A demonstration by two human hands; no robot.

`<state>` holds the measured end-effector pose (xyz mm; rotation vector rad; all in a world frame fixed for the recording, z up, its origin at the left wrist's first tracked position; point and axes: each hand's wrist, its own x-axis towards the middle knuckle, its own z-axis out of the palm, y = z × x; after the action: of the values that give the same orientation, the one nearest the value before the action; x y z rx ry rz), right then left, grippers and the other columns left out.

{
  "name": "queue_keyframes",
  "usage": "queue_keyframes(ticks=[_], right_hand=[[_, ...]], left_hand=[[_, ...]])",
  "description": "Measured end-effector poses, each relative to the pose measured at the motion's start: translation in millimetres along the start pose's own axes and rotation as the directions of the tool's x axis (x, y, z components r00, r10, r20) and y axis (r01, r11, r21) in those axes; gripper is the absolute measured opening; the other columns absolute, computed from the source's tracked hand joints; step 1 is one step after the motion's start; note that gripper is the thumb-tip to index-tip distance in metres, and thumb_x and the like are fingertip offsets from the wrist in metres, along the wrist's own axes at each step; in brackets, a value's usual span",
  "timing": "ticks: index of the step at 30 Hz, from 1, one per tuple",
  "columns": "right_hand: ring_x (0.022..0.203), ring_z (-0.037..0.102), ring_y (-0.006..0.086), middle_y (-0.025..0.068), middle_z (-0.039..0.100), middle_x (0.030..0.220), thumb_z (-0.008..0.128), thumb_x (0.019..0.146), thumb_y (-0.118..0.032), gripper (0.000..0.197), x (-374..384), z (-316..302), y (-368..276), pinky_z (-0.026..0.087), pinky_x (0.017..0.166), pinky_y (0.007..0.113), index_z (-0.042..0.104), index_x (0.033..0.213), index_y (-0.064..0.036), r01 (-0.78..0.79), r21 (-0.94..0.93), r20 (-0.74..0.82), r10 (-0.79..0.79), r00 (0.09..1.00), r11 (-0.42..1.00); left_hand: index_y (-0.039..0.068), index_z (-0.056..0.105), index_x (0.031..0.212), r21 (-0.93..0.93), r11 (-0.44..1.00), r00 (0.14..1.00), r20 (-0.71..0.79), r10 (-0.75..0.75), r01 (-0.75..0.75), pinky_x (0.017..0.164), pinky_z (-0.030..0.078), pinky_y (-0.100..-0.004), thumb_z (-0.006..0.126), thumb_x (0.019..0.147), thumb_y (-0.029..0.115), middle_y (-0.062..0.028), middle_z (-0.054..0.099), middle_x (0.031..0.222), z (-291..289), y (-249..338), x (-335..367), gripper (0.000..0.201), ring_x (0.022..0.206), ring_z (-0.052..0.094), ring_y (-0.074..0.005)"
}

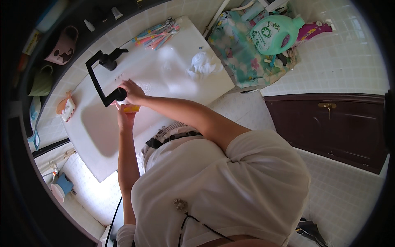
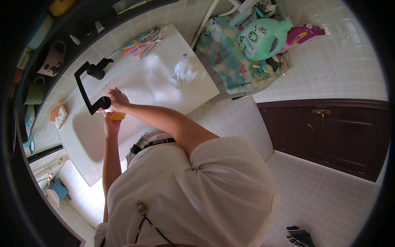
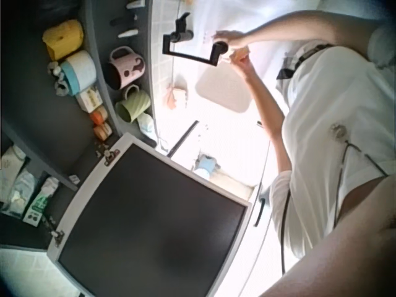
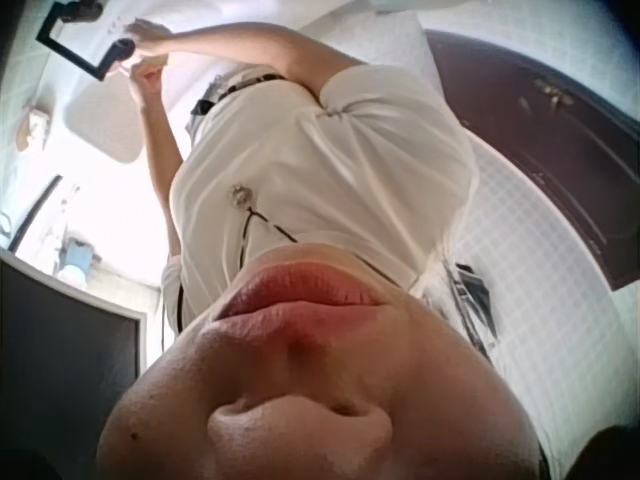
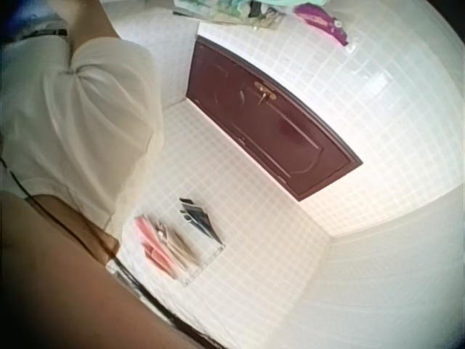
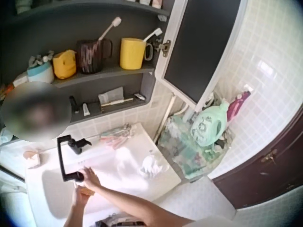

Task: The person washes a variety of small toy objects in a bathroom sink by hand, using a white cloth to wipe them under running water.

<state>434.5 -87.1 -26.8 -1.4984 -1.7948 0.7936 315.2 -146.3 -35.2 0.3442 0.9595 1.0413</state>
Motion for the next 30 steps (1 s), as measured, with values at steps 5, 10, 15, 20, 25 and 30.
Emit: queue_keyframes(ticks=[5,10,15,20,25,30], right_hand=[[0.109,0.049,0.0309,0.0112,0.045,0.123,0.066,0.065,-0.049,0.059,12.7,-11.5,-31.6,0.044,0.090,0.039,0.054,0.112,-0.0146,-0.598,0.046,0.226,0.574,0.787,0.800],[0.101,0.055,0.0277,0.0097,0.055,0.113,0.066,0.066,-0.045,0.048,9.0,-2.4,-9.7,0.045,0.086,0.041,0.060,0.105,-0.0175,-0.585,0.050,0.010,0.585,0.811,0.810],[0.069,0.063,0.0263,0.0109,0.064,0.069,0.058,0.076,-0.039,0.031,-4.4,-5.5,-13.1,0.047,0.067,0.035,0.064,0.071,-0.0088,-0.520,0.197,-0.038,0.536,0.843,0.831],[0.090,0.060,0.0184,0.0066,0.063,0.094,0.063,0.078,-0.034,0.030,-0.5,-23.7,31.9,0.047,0.071,0.034,0.061,0.095,-0.0103,-0.469,0.581,0.436,0.232,0.869,0.665],[0.100,0.057,0.0200,0.0076,0.060,0.104,0.076,0.069,-0.012,0.047,-3.7,-51.7,10.7,0.048,0.085,0.034,0.054,0.111,-0.0099,-0.808,0.403,0.897,-0.011,0.442,0.430],[0.104,0.055,0.0234,0.0081,0.060,0.109,0.074,0.069,-0.006,0.049,-12.2,-37.4,-11.7,0.045,0.088,0.040,0.054,0.114,-0.0068,-0.812,0.463,0.880,-0.082,0.467,0.355]], left_hand=[[0.001,0.044,0.101,0.066,0.998,1.000,0.007,0.001,-0.001,0.069,0.049,-0.0416,0.044,0.078,0.008,-0.0123,0.051,0.088,-2.0,6.4,-13.0,0.024,0.086,0.055,-0.0297],[0.025,0.023,0.134,0.052,0.999,0.997,0.077,-0.002,-0.002,0.076,0.048,-0.0445,0.042,0.071,0.002,-0.0111,0.047,0.108,9.1,8.4,-21.3,0.070,0.094,0.052,-0.0274],[0.008,0.046,0.095,0.035,0.997,0.992,-0.102,-0.071,0.075,0.073,0.048,-0.0398,0.040,0.067,0.003,-0.0108,0.051,0.090,-41.9,0.5,-8.3,0.030,0.085,0.053,-0.0255],[0.010,0.043,0.060,0.077,0.990,0.951,-0.293,-0.093,0.121,0.065,0.045,-0.0311,0.037,0.064,0.005,-0.0080,0.049,0.075,-41.8,6.4,2.7,0.009,0.073,0.050,-0.0210],[0.010,0.042,0.061,0.154,0.988,0.967,-0.256,0.016,0.024,0.053,0.035,-0.0222,0.037,0.067,0.005,-0.0037,0.044,0.062,-46.6,22.8,0.6,0.009,0.058,0.042,-0.0147],[0.001,0.058,0.085,0.070,0.992,0.941,-0.316,0.124,-0.107,0.050,0.036,-0.0221,0.036,0.070,0.005,-0.0046,0.052,0.068,-60.8,27.3,3.3,0.027,0.054,0.043,-0.0128]])
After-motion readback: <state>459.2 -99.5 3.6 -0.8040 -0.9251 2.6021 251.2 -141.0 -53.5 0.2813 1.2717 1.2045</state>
